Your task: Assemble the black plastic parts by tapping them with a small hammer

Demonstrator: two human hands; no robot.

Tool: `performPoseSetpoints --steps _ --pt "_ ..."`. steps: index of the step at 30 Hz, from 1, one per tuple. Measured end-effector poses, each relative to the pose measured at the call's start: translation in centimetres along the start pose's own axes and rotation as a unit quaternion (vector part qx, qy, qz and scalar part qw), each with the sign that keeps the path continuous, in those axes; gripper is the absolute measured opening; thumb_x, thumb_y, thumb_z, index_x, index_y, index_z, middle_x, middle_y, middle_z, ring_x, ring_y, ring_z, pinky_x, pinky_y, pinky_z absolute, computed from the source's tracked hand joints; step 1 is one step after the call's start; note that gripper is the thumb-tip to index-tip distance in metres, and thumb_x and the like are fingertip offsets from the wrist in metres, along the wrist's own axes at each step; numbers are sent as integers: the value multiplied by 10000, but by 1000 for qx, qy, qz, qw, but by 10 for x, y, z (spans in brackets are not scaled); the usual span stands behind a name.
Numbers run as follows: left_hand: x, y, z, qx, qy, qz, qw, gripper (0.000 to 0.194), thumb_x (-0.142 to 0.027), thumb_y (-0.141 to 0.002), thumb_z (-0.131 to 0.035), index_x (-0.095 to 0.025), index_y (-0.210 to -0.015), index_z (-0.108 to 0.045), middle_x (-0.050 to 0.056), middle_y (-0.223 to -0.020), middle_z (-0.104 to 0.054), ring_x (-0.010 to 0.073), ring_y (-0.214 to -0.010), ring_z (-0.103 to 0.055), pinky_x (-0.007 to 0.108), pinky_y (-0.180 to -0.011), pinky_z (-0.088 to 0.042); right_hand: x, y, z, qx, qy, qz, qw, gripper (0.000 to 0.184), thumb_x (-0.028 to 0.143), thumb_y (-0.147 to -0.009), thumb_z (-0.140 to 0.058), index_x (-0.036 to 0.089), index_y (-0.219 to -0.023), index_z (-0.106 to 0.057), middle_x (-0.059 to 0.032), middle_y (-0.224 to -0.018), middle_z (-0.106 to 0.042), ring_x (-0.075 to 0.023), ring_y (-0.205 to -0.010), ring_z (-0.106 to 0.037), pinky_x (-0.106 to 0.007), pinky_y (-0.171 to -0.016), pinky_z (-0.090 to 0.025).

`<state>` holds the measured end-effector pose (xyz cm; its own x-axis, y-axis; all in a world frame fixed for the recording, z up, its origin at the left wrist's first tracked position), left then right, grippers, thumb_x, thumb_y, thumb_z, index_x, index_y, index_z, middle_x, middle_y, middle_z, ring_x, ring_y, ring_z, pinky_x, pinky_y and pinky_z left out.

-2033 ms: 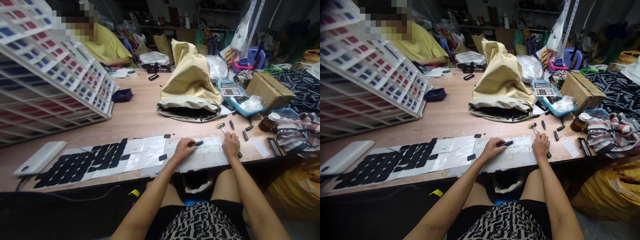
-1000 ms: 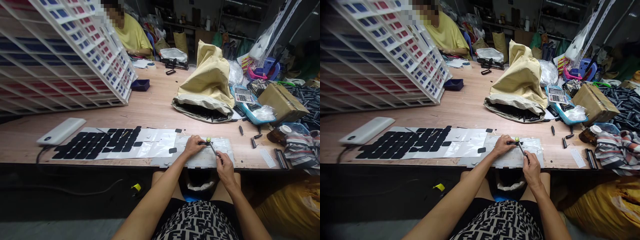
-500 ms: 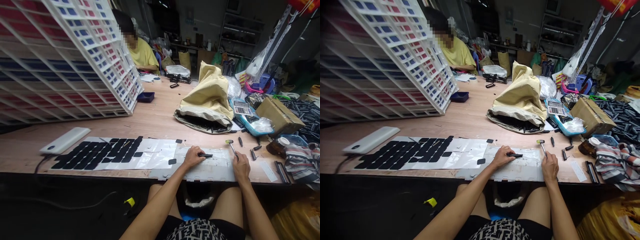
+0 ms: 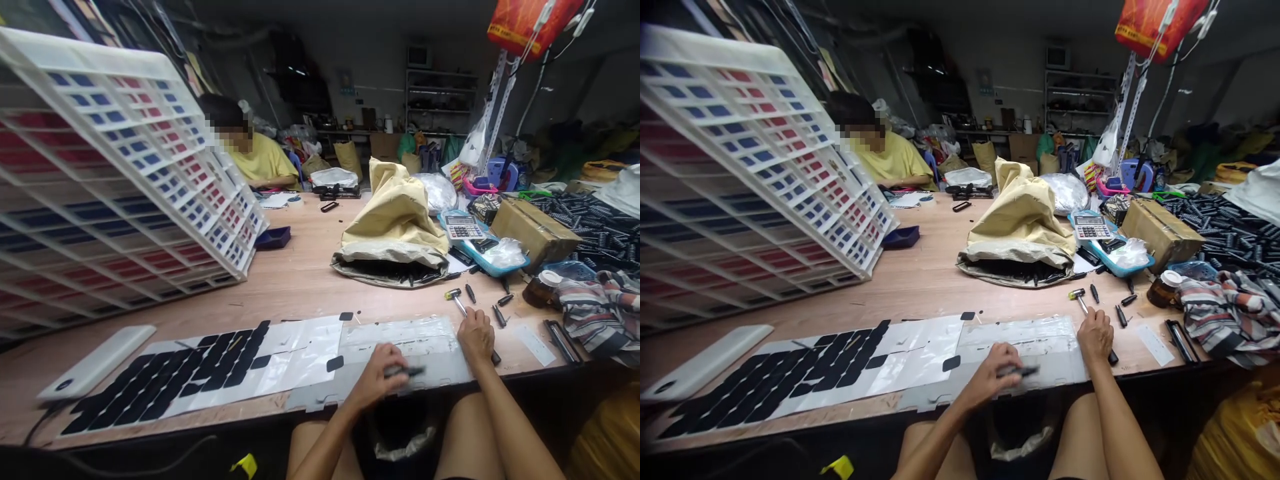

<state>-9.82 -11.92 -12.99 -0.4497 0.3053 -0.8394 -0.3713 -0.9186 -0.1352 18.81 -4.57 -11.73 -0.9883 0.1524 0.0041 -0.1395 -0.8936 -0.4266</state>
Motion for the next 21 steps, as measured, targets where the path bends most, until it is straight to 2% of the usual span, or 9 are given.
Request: performPoseSetpoints --steps 4,7,11,14,17,19,21 --pt "-13 41 -26 24 -84 -42 995 202 -337 -702 -850 -327 -898 -802 52 -1342 -600 328 -1282 -471 487 -1108 -391 1 0 2 -2 6 -6 1000 258 191 -959 -492 162 -1172 -636 -107 -977 -588 -242 -910 -523 -328 -687 -333" --pt "-18 46 -36 22 -157 -38 987 280 -249 -674 -849 -356 -928 -796 37 -1434 -556 368 -1314 -444 568 -1129 -359 1 0 2 -1 6 -8 1000 262 195 -954 -499 164 -1179 -630 -110 -987 -589 -243 -916 -520 -329 -690 -335" --pt "-19 41 -37 30 -196 -47 979 360 -183 -661 -822 -374 -963 -774 23 -1466 -534 368 -1305 -446 580 -1121 -373 2 1 2 3 3 -6 1000 264 195 -956 -491 169 -1176 -635 -111 -984 -591 -246 -913 -522 -336 -692 -335" --pt "-18 43 -38 28 -203 -54 977 321 -188 -649 -822 -347 -924 -775 30 -1468 -532 375 -1308 -445 575 -1118 -371 1 2 1 0 2 -10 1000 266 192 -964 -475 171 -1172 -640 -110 -981 -594 -250 -915 -528 -339 -693 -335" --pt "-19 46 -39 11 -186 -58 981 193 -234 -615 -856 -289 -776 -767 40 -1464 -542 391 -1315 -448 576 -1124 -353 1 2 1 1 2 -13 1000 271 189 -966 -468 169 -1176 -639 -109 -983 -596 -251 -918 -529 -335 -693 -332" --pt "-20 42 -36 -3 -145 -53 988 156 -266 -604 -868 -269 -702 -747 45 -1361 -620 362 -1262 -503 537 -1095 -391 1 2 1 2 2 -12 1000 270 184 -968 -463 163 -1175 -635 -110 -985 -597 -247 -915 -529 -329 -692 -330" --pt "-21 28 -27 -22 -91 -42 995 108 -293 -669 -829 -271 -730 -742 49 -1138 -712 292 -1120 -590 469 -1019 -457 2 2 2 1 2 -7 1000 261 184 -972 -460 158 -1165 -635 -113 -988 -597 -246 -916 -528 -327 -695 -331"
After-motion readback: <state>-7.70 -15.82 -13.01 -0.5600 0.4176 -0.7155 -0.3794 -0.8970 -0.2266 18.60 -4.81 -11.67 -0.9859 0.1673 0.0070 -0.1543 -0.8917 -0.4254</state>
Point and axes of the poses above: each hand's wrist, its own y-axis away from the middle knuckle, its own z-axis out of the back of the hand, x = y × z, the point moved 1 cm from there along -y, towards the middle knuckle
